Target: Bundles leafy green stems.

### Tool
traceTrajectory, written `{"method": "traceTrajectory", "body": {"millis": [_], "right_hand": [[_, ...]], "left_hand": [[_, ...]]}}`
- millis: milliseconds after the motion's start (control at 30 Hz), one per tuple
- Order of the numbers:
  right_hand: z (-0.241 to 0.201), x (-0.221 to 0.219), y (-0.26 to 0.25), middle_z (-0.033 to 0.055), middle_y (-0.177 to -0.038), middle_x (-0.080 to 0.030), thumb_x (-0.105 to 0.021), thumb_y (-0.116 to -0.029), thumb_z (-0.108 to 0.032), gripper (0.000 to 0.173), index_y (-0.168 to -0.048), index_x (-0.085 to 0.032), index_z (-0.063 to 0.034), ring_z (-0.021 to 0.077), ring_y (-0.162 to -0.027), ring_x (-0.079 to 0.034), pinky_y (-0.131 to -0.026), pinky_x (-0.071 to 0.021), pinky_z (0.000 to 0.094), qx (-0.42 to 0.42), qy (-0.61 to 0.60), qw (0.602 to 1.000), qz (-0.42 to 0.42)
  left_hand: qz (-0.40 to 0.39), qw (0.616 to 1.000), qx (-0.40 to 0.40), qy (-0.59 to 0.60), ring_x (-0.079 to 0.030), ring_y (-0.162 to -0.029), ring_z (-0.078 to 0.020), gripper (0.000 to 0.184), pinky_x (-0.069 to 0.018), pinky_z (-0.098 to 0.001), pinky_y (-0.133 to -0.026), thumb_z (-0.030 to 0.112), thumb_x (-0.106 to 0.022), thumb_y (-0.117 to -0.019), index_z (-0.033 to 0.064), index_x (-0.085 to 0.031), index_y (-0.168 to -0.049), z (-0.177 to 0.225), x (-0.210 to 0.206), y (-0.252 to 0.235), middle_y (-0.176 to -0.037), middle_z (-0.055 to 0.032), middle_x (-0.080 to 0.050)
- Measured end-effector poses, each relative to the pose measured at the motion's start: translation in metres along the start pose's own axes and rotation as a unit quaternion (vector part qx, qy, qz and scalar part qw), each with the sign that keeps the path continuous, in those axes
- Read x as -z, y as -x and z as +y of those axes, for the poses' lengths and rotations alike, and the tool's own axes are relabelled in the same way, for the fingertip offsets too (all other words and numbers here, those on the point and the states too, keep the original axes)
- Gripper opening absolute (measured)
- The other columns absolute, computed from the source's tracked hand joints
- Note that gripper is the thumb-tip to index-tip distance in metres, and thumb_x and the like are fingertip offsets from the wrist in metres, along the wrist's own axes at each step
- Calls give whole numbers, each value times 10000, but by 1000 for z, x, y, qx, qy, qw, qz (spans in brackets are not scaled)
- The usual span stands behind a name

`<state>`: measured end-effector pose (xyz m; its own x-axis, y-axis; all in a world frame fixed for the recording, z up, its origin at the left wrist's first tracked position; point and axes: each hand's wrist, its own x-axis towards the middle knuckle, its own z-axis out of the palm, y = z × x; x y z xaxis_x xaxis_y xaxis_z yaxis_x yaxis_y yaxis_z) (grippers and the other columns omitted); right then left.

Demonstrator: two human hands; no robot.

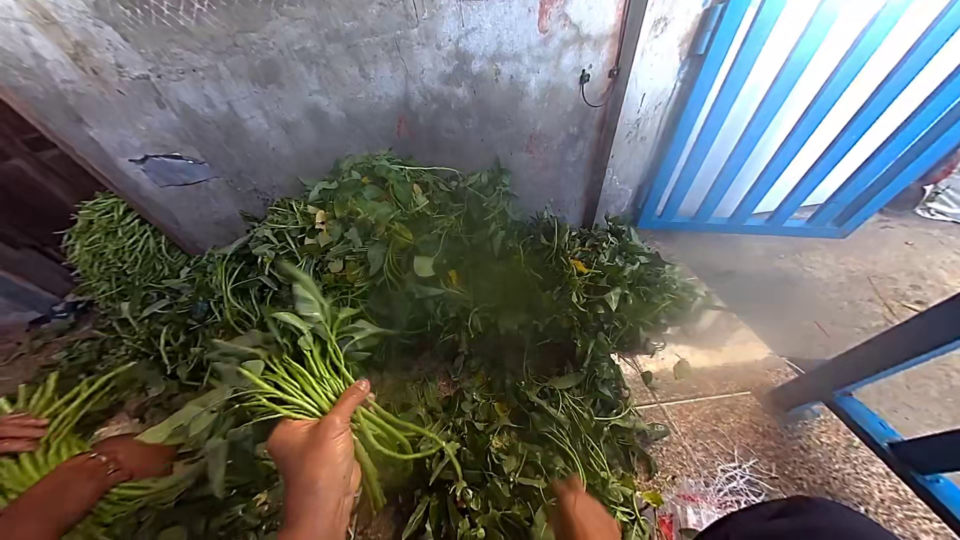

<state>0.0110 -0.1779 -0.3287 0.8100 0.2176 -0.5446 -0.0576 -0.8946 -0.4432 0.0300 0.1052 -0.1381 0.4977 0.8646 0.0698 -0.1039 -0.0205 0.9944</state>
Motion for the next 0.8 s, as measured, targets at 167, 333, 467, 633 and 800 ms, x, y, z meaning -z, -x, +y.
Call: {"method": "traceTrajectory", "body": {"millis": [167, 333, 467, 633, 800], "right_hand": [[45, -13, -95, 279, -1410, -563, -587, -997, -316, 512, -1399, -551, -1, 449, -1249, -604, -971, -523, 622, -224, -27, 974, 31], [53, -24, -88, 278, -1390, -580, -629, -951, -221, 544, -1434, -506, -2, 464, -1214, -620, -934, -526, 623, -201, 33, 977, 54], [66, -30, -86, 292, -1435, -538, -626, -945, -143, 491, -1409, -551, -1, 496, -1253, -580, -956, -519, 633, -176, 83, 980, 34], [49, 10, -85, 249, -1335, -629, -586, -958, -170, 402, -1311, -616, 20, 419, -1227, -625, -967, -523, 595, -193, 85, 977, 43], [60, 4, -91, 260, -1326, -642, -567, -998, -238, 412, -1327, -627, 2, 429, -1250, -616, -1003, -501, 626, -147, 55, 988, -13]], "left_hand": [[-56, 991, 120, 29, -717, -609, -290, 348, -642, -407, -565, -144, -728, -811, -102, -566, -1116, -3, -3, 7, -782, -203, -708], [-81, 987, 138, 25, -725, -620, -300, 323, -645, -410, -565, -128, -733, -819, -103, -570, -1097, -1, -3, 10, -793, -211, -714], [-77, 985, 151, 31, -713, -603, -297, 313, -635, -404, -549, -134, -729, -821, -109, -568, -1088, -3, -4, 11, -772, -213, -703], [-70, 981, 177, 35, -709, -598, -303, 306, -635, -418, -548, -129, -720, -832, -100, -563, -1093, -2, -6, 13, -769, -215, -698], [-80, 981, 174, 31, -703, -574, -293, 290, -630, -400, -535, -129, -722, -827, -101, -566, -1070, -5, -9, 18, -743, -211, -696]]}}
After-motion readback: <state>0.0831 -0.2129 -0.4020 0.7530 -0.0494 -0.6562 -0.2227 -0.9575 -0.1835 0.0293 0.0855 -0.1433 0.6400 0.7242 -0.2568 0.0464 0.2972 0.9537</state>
